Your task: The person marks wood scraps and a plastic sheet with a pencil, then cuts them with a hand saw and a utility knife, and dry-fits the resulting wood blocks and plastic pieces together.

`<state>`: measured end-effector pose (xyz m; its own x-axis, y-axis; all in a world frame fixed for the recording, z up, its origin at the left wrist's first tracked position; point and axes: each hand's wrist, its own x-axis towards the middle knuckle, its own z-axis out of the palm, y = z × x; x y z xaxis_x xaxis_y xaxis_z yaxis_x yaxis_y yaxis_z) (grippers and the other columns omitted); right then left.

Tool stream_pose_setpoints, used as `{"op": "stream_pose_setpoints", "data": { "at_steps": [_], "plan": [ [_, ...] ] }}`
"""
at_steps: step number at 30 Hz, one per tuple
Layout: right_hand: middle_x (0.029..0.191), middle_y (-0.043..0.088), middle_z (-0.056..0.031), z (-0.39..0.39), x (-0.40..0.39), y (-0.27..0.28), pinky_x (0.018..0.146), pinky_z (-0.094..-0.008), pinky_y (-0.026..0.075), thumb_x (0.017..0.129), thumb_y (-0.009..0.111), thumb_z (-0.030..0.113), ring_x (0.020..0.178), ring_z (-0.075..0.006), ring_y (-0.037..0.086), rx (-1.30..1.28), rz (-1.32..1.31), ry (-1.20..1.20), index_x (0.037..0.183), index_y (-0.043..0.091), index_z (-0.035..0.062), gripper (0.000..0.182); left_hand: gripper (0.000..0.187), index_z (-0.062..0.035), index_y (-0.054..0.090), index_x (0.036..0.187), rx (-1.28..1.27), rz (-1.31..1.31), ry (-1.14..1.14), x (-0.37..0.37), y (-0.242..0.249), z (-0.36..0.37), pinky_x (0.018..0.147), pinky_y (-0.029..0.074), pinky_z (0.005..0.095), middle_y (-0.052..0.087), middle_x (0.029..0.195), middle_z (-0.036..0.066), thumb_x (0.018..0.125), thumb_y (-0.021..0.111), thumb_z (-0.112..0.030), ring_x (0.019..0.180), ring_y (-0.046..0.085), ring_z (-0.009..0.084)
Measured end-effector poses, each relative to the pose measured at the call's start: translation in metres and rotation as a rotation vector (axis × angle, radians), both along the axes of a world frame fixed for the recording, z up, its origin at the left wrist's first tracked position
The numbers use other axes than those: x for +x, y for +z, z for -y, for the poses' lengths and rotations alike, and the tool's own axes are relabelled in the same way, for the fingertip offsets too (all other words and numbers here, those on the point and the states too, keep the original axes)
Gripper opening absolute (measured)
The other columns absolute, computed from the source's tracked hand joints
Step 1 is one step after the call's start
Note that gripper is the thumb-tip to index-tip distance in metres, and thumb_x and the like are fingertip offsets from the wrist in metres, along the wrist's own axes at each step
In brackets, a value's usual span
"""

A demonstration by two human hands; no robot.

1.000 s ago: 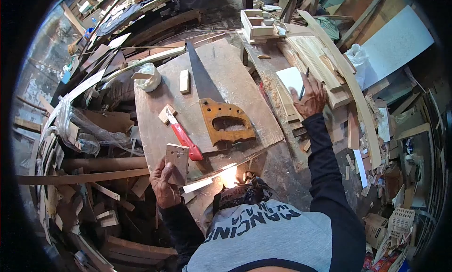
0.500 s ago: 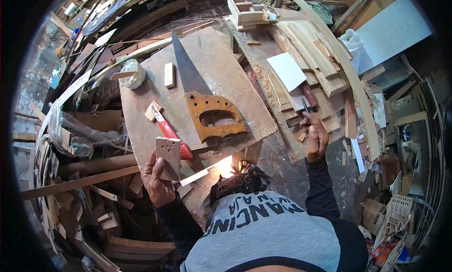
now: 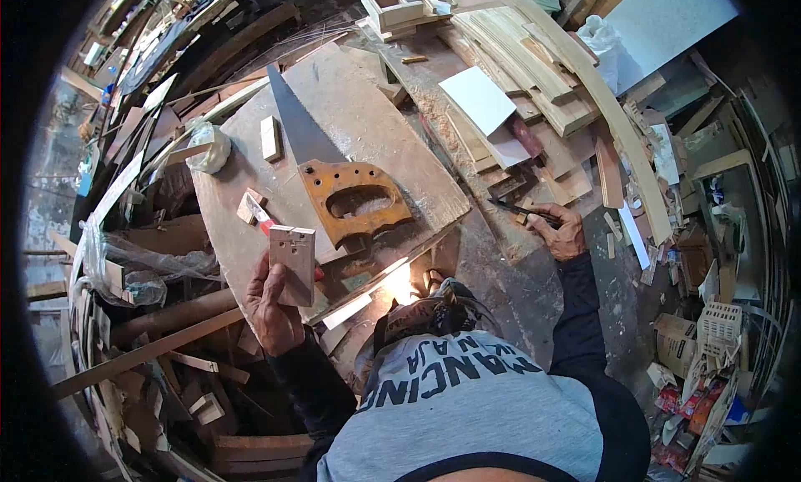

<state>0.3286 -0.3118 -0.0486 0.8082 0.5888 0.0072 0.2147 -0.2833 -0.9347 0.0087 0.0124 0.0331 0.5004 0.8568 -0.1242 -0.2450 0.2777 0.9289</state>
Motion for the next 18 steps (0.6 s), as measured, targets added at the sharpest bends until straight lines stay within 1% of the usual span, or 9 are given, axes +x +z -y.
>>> {"op": "stream_pose_setpoints", "data": {
  "at_steps": [1, 4, 7, 10, 11, 13, 14, 15, 18],
  "plan": [
    [0.081, 0.071, -0.0077, 0.002, 0.0, -0.001, 0.059, -0.0296, 0.05, 0.087, 0.073, 0.022, 0.065, -0.016, 0.063, -0.047, -0.032, -0.023, 0.1, 0.069, -0.0009, 0.027, 0.04, 0.0068, 0.055, 0.126, 0.02, -0.029, 0.048, -0.002, 0.001, 0.001, 0.082, 0.056, 0.0346, 0.066, 0.107, 0.015, 0.092, 0.061, -0.013, 0.09, 0.067, 0.0224],
    [0.08, 0.069, -0.0088, 0.001, -0.004, 0.006, 0.066, -0.0356, 0.051, 0.08, 0.076, 0.019, 0.07, -0.0238, 0.064, -0.305, 0.663, 0.032, 0.093, 0.071, 0.0031, 0.021, 0.041, 0.0069, 0.054, 0.126, 0.008, -0.038, 0.115, -0.005, 0.006, 0.003, 0.08, 0.057, 0.0338, 0.065, 0.107, 0.015, 0.091, 0.062, -0.013, 0.089, 0.067, 0.0218],
    [0.077, 0.065, -0.0095, -0.01, -0.019, -0.004, 0.071, -0.0405, 0.05, 0.075, 0.077, 0.018, 0.075, -0.0301, 0.062, -0.258, 0.73, -0.038, 0.082, 0.07, 0.006, 0.016, 0.04, 0.007, 0.055, 0.125, 0.025, -0.031, 0.064, -0.013, 0.001, -0.002, 0.077, 0.058, 0.0335, 0.065, 0.108, 0.014, 0.091, 0.062, -0.012, 0.09, 0.067, 0.0221],
    [0.075, 0.061, -0.0069, -0.023, -0.03, -0.009, 0.069, -0.0418, 0.047, 0.075, 0.076, 0.02, 0.073, -0.0287, 0.058, -0.343, 0.725, -0.186, 0.075, 0.064, 0.0079, 0.017, 0.038, 0.0072, 0.055, 0.124, 0.025, -0.038, 0.072, -0.016, -0.004, -0.004, 0.073, 0.059, 0.0333, 0.065, 0.108, 0.015, 0.091, 0.061, -0.012, 0.089, 0.067, 0.0223],
    [0.076, 0.057, -0.0073, -0.025, -0.03, -0.013, 0.071, -0.0422, 0.046, 0.074, 0.076, 0.022, 0.074, -0.0285, 0.056, -0.364, 0.706, -0.23, 0.075, 0.062, 0.0081, 0.02, 0.038, 0.0073, 0.056, 0.124, 0.01, -0.003, 0.043, -0.017, -0.004, -0.004, 0.078, 0.057, 0.0337, 0.065, 0.109, 0.016, 0.091, 0.061, -0.01, 0.092, 0.067, 0.0224],
    [0.077, 0.056, -0.0079, -0.028, -0.029, -0.01, 0.072, -0.0428, 0.046, 0.074, 0.077, 0.024, 0.078, -0.0291, 0.056, -0.43, 0.683, -0.316, 0.078, 0.061, 0.0073, 0.024, 0.036, 0.0076, 0.059, 0.124, -0.021, 0.064, -0.019, -0.018, 0.002, -0.004, 0.086, 0.055, 0.0344, 0.066, 0.112, 0.018, 0.09, 0.061, -0.005, 0.098, 0.066, 0.0226],
    [0.078, 0.055, -0.0082, -0.028, -0.028, -0.009, 0.073, -0.0431, 0.045, 0.073, 0.077, 0.025, 0.08, -0.0294, 0.056, -0.461, 0.669, -0.358, 0.08, 0.061, 0.0069, 0.025, 0.036, 0.0076, 0.059, 0.123, -0.027, 0.061, -0.02, -0.018, 0.003, -0.003, 0.086, 0.055, 0.0342, 0.066, 0.112, 0.017, 0.09, 0.062, -0.005, 0.098, 0.066, 0.0228],
    [0.085, 0.054, -0.0105, -0.027, -0.026, -0.007, 0.076, -0.0442, 0.045, 0.073, 0.077, 0.03, 0.087, -0.031, 0.054, -0.479, 0.683, -0.351, 0.085, 0.06, 0.0063, 0.031, 0.036, 0.0076, 0.059, 0.123, -0.032, 0.057, -0.017, -0.018, 0.003, -0.003, 0.085, 0.056, 0.034, 0.066, 0.112, 0.017, 0.09, 0.062, -0.004, 0.098, 0.066, 0.023],
    [0.092, 0.054, -0.0123, -0.025, -0.03, 0.003, 0.079, -0.0454, 0.045, 0.074, 0.076, 0.032, 0.091, -0.0323, 0.053, -0.498, 0.75, -0.37, 0.091, 0.061, 0.0052, 0.036, 0.036, 0.0075, 0.059, 0.123, -0.04, 0.046, 0.02, -0.024, -0.001, -0.004, 0.084, 0.057, 0.0333, 0.066, 0.111, 0.017, 0.089, 0.063, -0.004, 0.097, 0.066, 0.0227]
  ]
}}
